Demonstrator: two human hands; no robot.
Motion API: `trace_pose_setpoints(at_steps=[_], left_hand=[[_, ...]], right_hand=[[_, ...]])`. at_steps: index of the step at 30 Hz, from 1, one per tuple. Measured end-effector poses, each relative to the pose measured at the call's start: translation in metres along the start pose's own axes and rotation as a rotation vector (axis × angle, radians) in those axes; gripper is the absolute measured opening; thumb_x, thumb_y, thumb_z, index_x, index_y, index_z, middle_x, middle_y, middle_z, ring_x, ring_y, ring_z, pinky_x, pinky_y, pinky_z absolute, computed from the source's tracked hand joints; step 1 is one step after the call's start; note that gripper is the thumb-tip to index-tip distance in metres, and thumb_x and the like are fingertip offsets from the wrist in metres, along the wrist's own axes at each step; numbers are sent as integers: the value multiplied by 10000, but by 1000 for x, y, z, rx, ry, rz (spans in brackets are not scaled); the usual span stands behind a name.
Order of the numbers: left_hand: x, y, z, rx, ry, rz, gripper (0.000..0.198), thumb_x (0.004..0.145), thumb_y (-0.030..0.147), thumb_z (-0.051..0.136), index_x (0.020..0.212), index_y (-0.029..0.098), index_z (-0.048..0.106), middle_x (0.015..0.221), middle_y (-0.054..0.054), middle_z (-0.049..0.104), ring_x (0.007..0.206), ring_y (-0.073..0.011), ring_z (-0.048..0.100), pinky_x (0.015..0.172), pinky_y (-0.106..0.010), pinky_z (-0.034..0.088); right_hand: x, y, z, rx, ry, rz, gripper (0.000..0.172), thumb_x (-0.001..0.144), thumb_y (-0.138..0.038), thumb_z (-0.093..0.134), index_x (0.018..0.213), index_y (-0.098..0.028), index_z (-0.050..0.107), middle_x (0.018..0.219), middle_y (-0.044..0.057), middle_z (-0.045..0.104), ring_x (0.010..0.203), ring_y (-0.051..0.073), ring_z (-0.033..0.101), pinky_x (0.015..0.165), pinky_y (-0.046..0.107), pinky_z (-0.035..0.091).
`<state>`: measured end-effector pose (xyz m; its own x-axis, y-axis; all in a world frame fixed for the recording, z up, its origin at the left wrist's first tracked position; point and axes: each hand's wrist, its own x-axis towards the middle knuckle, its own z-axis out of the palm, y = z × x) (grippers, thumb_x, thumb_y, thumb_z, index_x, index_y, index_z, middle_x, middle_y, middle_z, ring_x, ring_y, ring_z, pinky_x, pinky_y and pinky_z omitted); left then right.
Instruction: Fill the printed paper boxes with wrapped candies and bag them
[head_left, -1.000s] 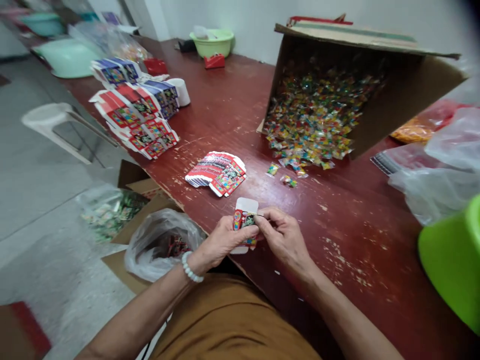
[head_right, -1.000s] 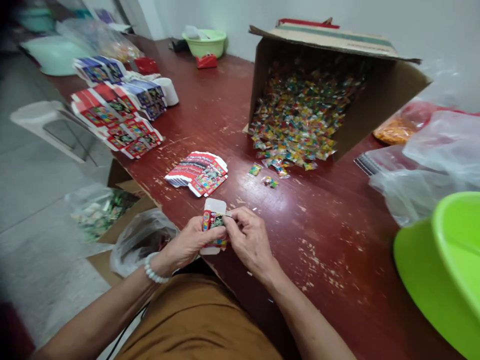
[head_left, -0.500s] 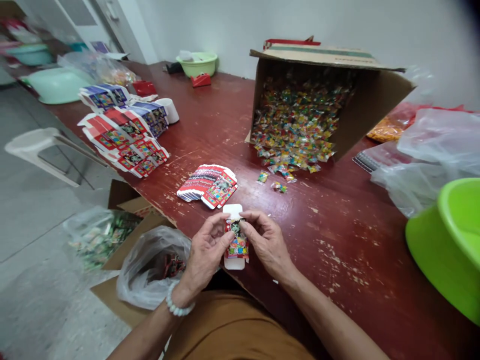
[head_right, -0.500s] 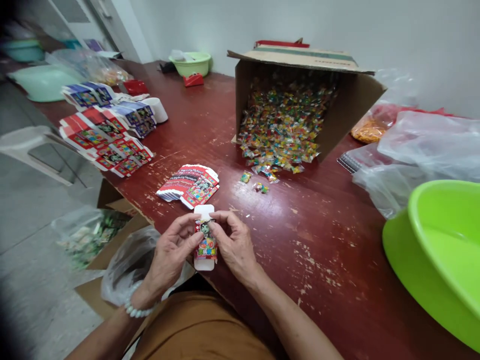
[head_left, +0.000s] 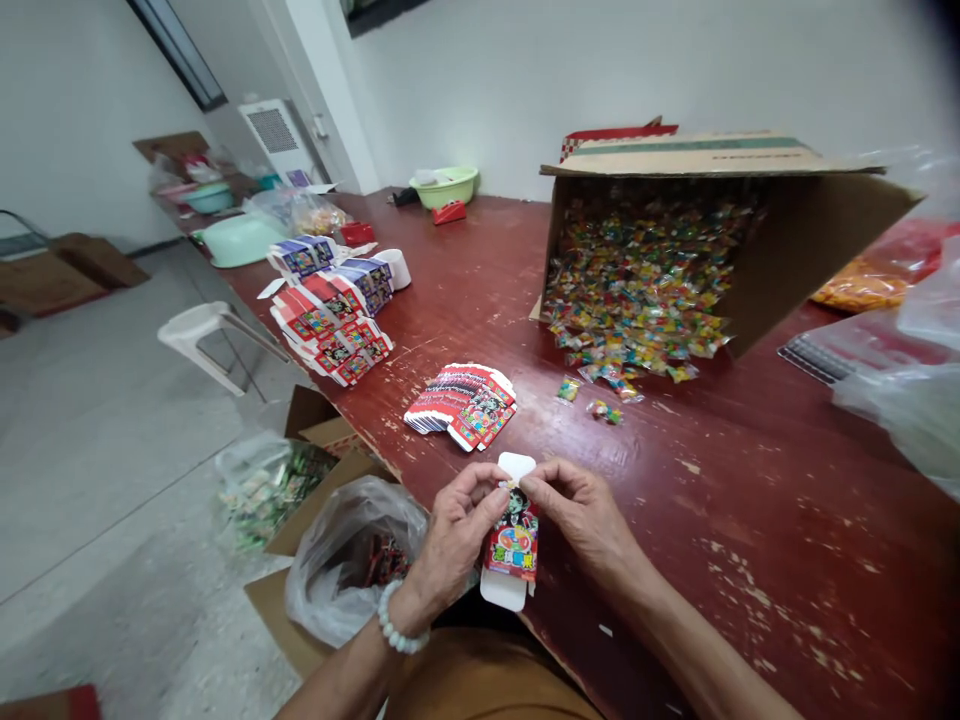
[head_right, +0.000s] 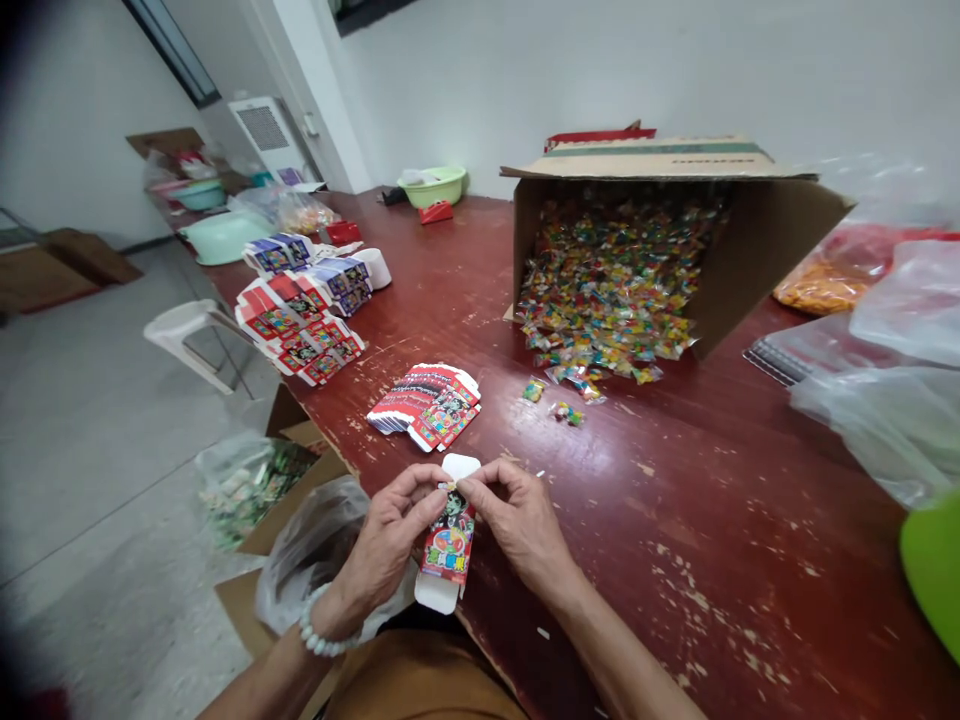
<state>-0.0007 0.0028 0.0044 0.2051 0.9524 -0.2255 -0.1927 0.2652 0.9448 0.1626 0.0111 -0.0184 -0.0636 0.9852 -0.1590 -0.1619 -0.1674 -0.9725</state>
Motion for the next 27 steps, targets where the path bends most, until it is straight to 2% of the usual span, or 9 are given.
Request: trace_pose_setpoints(at_steps=[3, 7, 10, 13, 16, 18, 22, 24, 27], left_hand=[[2, 1, -2, 35, -49, 1, 249, 858, 380, 738, 977, 184, 642, 809, 3, 644, 713, -101, 553, 679, -211, 463], [4, 1, -4, 89, -99, 46, 212, 886, 356, 710, 995, 188, 639, 922, -20, 665, 786, -113, 576, 730, -220, 471], [5, 1, -1, 9, -75, 65, 333, 858, 333, 748, 1118, 233, 565, 886, 2, 657, 782, -122, 610, 713, -220, 483], [4, 0, 3, -147, -88, -53, 496, 837, 365, 762, 1224, 274, 466, 861, 21, 649, 691, -127, 644, 638, -227, 517], [6, -6, 5, -250, -220, -256, 479, 910, 545, 592, 1254, 229, 488, 861, -43, 677, 538, -170, 664, 484, -275, 535], [9, -9, 5, -271, -230, -321, 542, 935, 618, 474, 1269, 193, 516, 767, -58, 674, 424, -177, 626, 382, -264, 484], [11, -8, 8, -219, -162, -321, 651, 917, 691, 435, 1304, 182, 557, 688, -48, 668, 369, -159, 591, 345, -233, 435], [9, -3, 11, -149, -154, -288, 682, 905, 710, 445, 1312, 178, 577, 683, -47, 677, 371, -147, 584, 351, -221, 419], [9, 3, 15, -35, -131, -221, 716, 899, 722, 447, 1291, 145, 610, 656, -54, 687, 370, -134, 568, 356, -211, 395]], right_hand=[[2, -1, -1, 70, 12, 25, 376, 696, -502, 830, 722, -163, 670, 721, 14, 643, 661, 150, 576, 634, 282, 477], [6, -6, -2, 171, 2, 51, 490, 632, -411, 896, 1020, -193, 691, 794, 7, 694, 709, 165, 636, 687, 294, 509], [6, -8, -3, 153, -56, 72, 349, 679, -412, 873, 866, -166, 709, 814, 45, 724, 731, 175, 649, 711, 307, 518], [4, -6, -3, 140, -21, 18, 308, 708, -437, 852, 757, -178, 691, 758, 29, 706, 655, 154, 622, 624, 278, 504], [5, 0, -2, 22, -16, -99, 296, 755, -479, 805, 782, -198, 715, 715, 11, 666, 513, 116, 542, 489, 251, 441], [6, 2, -2, -79, -56, -171, 301, 792, -496, 767, 768, -199, 722, 710, 21, 658, 493, 121, 539, 478, 264, 447], [7, -6, -1, -70, -116, -86, 324, 838, -513, 712, 771, -197, 685, 676, 17, 674, 454, 125, 562, 466, 264, 461], [6, -16, 0, -53, -123, -19, 302, 816, -487, 738, 836, -190, 690, 735, 24, 717, 439, 111, 568, 442, 245, 454], [7, -30, 0, -40, -135, 20, 301, 790, -461, 755, 845, -170, 700, 681, 17, 707, 441, 118, 590, 422, 231, 460]])
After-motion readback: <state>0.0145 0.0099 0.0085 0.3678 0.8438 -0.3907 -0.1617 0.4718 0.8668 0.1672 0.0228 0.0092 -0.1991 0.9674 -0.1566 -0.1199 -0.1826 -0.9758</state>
